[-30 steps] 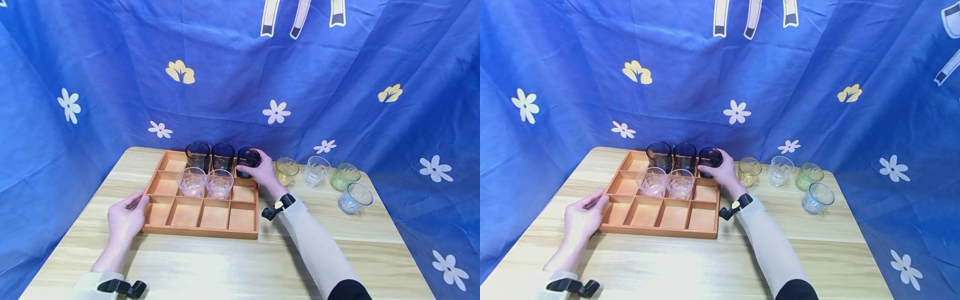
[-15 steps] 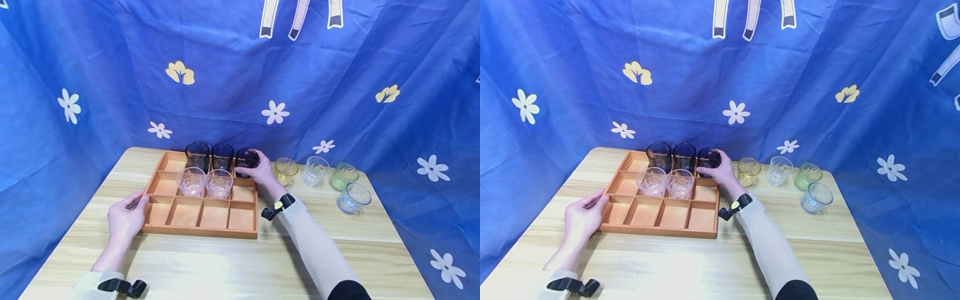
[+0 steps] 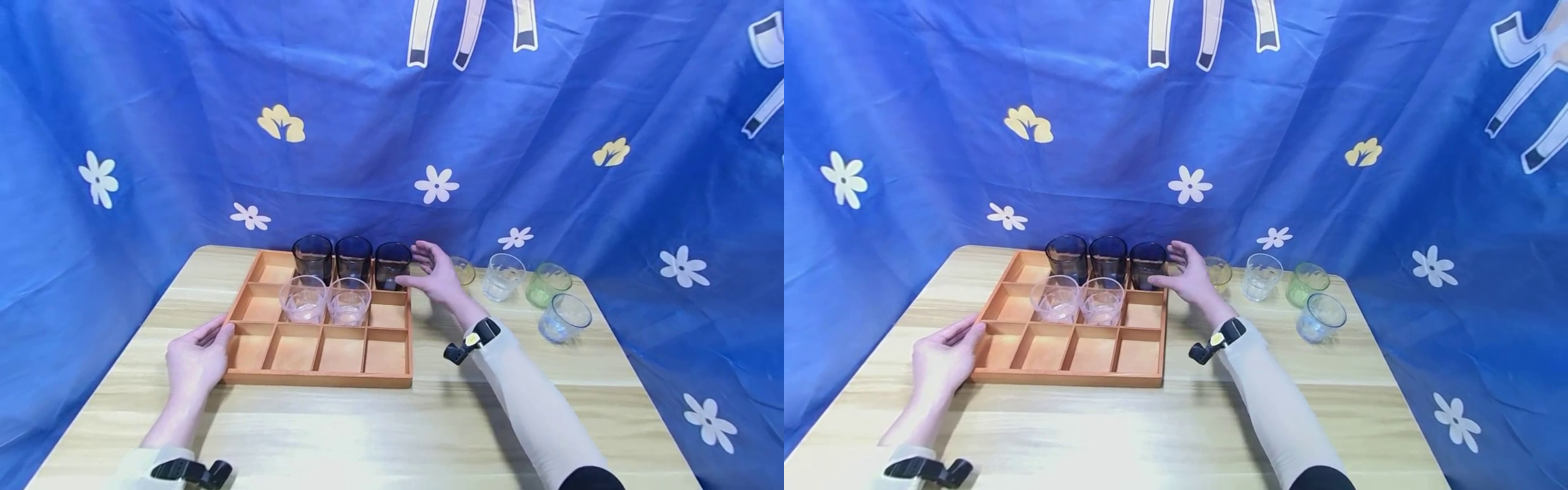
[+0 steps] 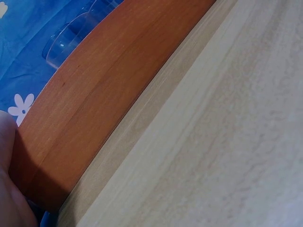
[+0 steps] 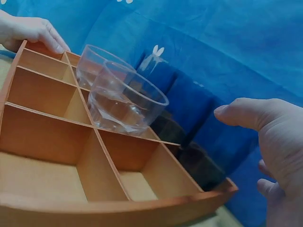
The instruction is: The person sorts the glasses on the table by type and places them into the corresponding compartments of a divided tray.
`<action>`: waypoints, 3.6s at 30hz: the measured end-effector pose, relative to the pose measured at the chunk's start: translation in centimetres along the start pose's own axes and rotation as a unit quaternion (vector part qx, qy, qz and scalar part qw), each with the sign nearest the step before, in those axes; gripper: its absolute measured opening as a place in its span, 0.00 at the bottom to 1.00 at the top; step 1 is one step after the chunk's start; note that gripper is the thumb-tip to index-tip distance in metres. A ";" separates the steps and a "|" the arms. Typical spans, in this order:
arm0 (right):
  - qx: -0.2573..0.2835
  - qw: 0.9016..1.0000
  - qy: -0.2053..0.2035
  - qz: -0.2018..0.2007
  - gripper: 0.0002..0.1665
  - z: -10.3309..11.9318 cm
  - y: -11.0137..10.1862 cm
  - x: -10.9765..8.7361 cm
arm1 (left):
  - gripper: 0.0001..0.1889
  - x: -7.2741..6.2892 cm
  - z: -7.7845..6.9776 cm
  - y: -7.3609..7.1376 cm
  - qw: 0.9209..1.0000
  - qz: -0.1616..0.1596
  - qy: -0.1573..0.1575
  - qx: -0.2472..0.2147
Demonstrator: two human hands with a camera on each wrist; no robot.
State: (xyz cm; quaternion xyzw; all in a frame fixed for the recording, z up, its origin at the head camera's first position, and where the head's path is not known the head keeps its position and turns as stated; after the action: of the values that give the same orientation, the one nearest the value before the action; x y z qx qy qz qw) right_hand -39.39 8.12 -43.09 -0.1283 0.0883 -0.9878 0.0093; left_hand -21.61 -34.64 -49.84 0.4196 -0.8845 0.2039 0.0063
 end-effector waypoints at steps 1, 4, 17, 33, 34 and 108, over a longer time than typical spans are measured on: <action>0.002 1.000 0.000 0.001 0.56 0.2 -0.4 -0.1 | 0.19 0.0 0.0 0.0 1.000 0.000 0.000 0.000; 0.008 1.000 -0.005 0.002 0.54 0.8 -1.7 -0.5 | 0.19 0.2 0.2 -0.1 1.000 0.001 -0.003 0.004; -0.030 0.997 -0.065 -0.001 0.51 2.8 -8.4 -3.2 | 0.20 0.0 0.3 -0.2 1.000 0.001 -0.007 0.025; -0.044 0.994 -0.044 -0.085 0.49 1.7 -17.7 -4.9 | 0.21 0.1 0.4 -0.3 1.000 0.003 -0.011 0.025; -0.046 0.994 -0.039 -0.088 0.49 1.4 -17.9 -5.0 | 0.20 0.1 0.4 -0.4 1.000 0.001 -0.011 0.026; 0.040 0.971 0.063 -0.225 0.49 -7.3 -28.5 -10.8 | 0.20 0.0 0.1 0.0 1.000 0.005 -0.007 0.013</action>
State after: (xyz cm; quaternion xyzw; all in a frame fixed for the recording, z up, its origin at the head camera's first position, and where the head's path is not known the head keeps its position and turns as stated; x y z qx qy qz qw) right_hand -30.72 37.84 -47.68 -0.0823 0.0177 -0.9732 -0.2140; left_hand -21.65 -34.69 -49.95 0.4165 -0.8838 0.2130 -0.0064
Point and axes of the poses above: each hand's wrist, its own x-axis towards the middle knuckle, its own y-axis out of the palm, z = x × y, the point moved 7 cm from there along x, towards the middle knuckle, and after that the axes turned 14 degrees about -z, right-handed, at the moved point
